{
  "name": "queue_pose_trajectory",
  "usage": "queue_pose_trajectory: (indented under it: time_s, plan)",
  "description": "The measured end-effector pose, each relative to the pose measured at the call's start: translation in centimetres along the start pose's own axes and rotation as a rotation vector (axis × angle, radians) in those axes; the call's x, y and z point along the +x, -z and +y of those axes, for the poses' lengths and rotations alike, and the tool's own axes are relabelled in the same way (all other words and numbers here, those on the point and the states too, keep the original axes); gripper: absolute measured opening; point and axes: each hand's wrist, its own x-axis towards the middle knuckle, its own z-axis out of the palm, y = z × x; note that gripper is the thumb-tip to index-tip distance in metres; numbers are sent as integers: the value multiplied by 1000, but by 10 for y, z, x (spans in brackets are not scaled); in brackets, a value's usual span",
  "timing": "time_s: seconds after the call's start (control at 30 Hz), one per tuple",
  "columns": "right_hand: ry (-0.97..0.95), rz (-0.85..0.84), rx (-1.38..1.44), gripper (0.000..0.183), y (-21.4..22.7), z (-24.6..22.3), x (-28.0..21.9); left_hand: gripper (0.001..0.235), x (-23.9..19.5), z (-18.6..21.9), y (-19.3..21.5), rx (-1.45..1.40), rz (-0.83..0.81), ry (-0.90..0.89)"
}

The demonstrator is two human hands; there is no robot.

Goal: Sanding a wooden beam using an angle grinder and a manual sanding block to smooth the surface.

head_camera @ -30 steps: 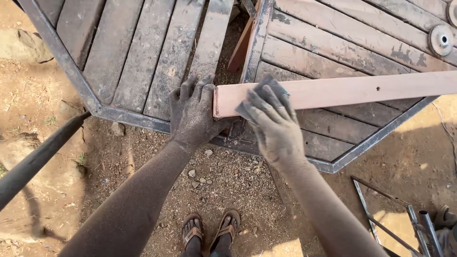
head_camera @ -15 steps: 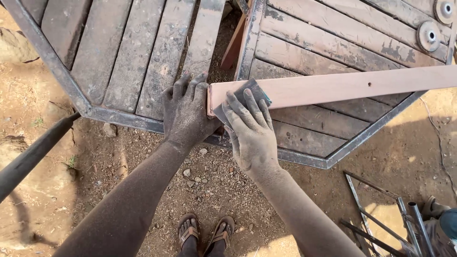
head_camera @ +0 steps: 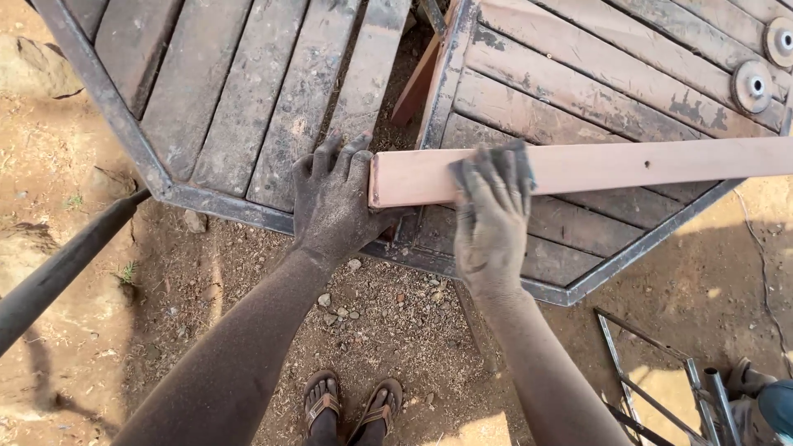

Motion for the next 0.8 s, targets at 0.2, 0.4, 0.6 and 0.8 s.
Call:
queue_pose_trajectory:
  time_s: [0.2, 0.4, 0.6, 0.8]
  plan:
    - [276, -128, 31, 30, 47, 89, 30, 87, 1, 1, 4, -31, 1, -18]
    - [-277, -126, -107, 34, 35, 95, 30, 89, 1, 1, 4, -25, -14, 38]
    - [140, -137, 2, 42, 16, -6, 15, 85, 3, 1, 8, -54, -13, 15]
    - [53, -218, 22, 34, 44, 144, 18, 81, 3, -1, 4, -59, -19, 1]
